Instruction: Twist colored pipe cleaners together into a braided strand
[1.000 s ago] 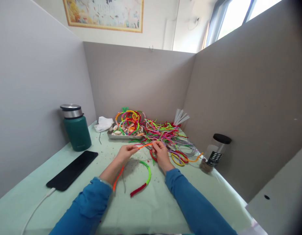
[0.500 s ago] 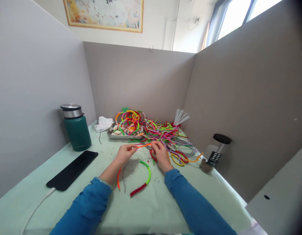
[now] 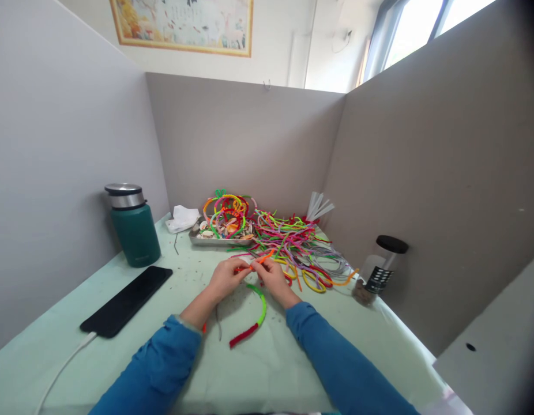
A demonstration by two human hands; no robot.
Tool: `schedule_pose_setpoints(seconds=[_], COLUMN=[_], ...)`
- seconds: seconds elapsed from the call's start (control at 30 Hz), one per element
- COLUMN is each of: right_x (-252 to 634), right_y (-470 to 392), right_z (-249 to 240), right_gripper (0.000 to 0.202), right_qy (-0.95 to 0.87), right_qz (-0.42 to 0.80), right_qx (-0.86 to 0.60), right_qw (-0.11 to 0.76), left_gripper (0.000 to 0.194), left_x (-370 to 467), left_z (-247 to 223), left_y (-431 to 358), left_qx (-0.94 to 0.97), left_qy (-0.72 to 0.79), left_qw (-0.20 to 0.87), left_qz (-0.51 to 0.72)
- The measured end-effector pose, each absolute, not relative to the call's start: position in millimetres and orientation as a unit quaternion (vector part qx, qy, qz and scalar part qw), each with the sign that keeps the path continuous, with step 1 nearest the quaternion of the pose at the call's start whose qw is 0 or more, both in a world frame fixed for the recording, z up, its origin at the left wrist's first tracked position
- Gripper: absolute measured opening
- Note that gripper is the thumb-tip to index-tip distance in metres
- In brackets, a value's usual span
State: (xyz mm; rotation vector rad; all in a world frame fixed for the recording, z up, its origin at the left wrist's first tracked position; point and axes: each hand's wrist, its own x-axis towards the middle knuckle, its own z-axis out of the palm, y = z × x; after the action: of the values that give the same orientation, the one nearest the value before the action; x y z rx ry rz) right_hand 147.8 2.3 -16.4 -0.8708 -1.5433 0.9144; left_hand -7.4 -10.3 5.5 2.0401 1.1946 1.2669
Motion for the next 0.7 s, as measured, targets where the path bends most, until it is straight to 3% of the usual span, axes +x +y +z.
schedule_pose_setpoints(seconds=[0.2,0.4,0.6,0.7], right_x=[146.5,146.4,146.0,145.5], right_y=[3.7,4.3,6.4,6.8], right_z=[-19.4,-19.6,-20.6,-21.2], right_gripper=[0.028,0.027,0.027,0.023], right_qy=[-0.660,-0.663,-0.661,-0.666], right_qz=[0.321,0.305,0.308,0.287], right_qx=[-0.402,-0.410,-0.407,-0.414], right_qw=[0.547,0.547,0.551,0.551], left_gripper=[0.008,0.015,0.021,0.025], left_x=[-8.3,-7.6,-6.4,-5.5], left_z=[10.4,5.3,6.9,9.3], left_y=[-12.6,-13.3,-13.2,-10.5], left_qx=[0.751,0.785,0.771,0.748], left_qy=[0.424,0.453,0.498,0.490], left_qw=[0.158,0.064,0.124,0.245], left_qz=[0.481,0.418,0.377,0.376])
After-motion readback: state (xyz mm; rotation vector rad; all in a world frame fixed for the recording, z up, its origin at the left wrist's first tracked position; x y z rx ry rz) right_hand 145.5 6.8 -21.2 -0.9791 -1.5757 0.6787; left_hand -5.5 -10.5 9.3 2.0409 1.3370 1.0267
